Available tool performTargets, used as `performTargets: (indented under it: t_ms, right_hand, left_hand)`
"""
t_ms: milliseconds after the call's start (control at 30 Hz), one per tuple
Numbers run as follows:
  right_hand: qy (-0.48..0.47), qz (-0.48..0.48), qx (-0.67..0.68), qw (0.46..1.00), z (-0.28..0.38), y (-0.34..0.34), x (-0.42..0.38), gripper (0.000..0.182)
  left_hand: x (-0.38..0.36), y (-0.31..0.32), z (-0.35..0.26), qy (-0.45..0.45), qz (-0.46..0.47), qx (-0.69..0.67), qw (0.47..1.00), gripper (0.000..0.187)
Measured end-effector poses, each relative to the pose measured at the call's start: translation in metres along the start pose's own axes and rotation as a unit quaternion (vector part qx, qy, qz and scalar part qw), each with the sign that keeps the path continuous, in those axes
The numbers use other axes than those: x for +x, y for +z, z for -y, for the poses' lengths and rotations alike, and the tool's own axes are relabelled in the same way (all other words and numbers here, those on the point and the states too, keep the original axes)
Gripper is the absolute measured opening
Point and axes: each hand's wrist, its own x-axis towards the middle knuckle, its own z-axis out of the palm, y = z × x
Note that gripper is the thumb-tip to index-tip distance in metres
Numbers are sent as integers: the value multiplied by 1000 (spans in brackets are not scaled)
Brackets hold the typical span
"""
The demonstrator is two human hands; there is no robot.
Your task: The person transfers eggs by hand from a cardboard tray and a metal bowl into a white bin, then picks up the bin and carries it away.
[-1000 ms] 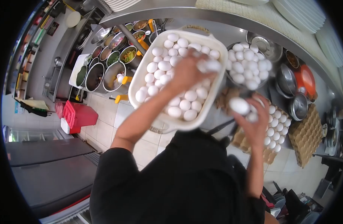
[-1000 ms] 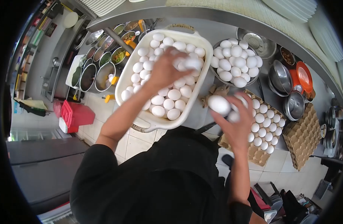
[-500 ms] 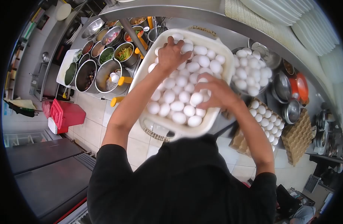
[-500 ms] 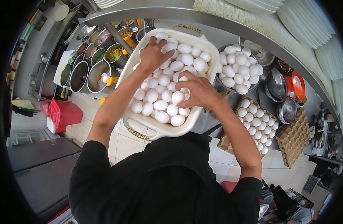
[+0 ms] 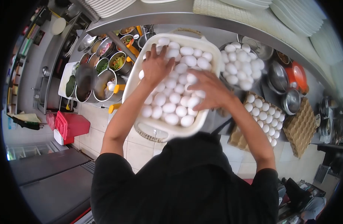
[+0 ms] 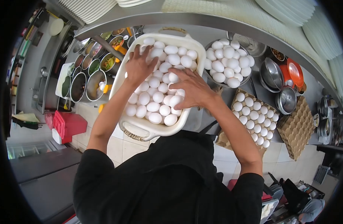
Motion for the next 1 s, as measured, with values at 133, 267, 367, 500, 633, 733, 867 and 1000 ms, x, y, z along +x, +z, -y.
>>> performTargets:
  t_ms: [133,267,367,500,633,733,867,1000]
  right_hand:
    - [37,-114,-22,993,12,-12,-23,63]
    - [101,-290,36,951,15,-16,-87,59]
    - [267,-345,-7,900,3,-11,-183,48]
    - [460,-327,-154,811,-8,-9,-323,46]
    - [558,-217,-199,776,-10,-6,-412,50]
    - [523,-263,-146,797,-9,-1,-425,47]
    - [501,-233,-127,824,-14,-11,-430,39]
    - [460,-198,-92,861,-23,-17,-443,38]
  left_hand:
    - [-18,-26,-16,-43,5,-19,999,58]
    - [-39,-82,-60,-72,33,-145,986,50]
    - [-53,-117,-106,-55,66,-251,964,44]
    - [-77,-124,-172,-77,227,-459,855,28]
    - [-106,-77,-258,-17,397,-298,868,35]
    - [-129,-29,-302,11,418,-241,876,54]
    - [-134,-7,-328,7,417,-203,886,60]
    - [-148,-2,-330,34,364,-186,912,55]
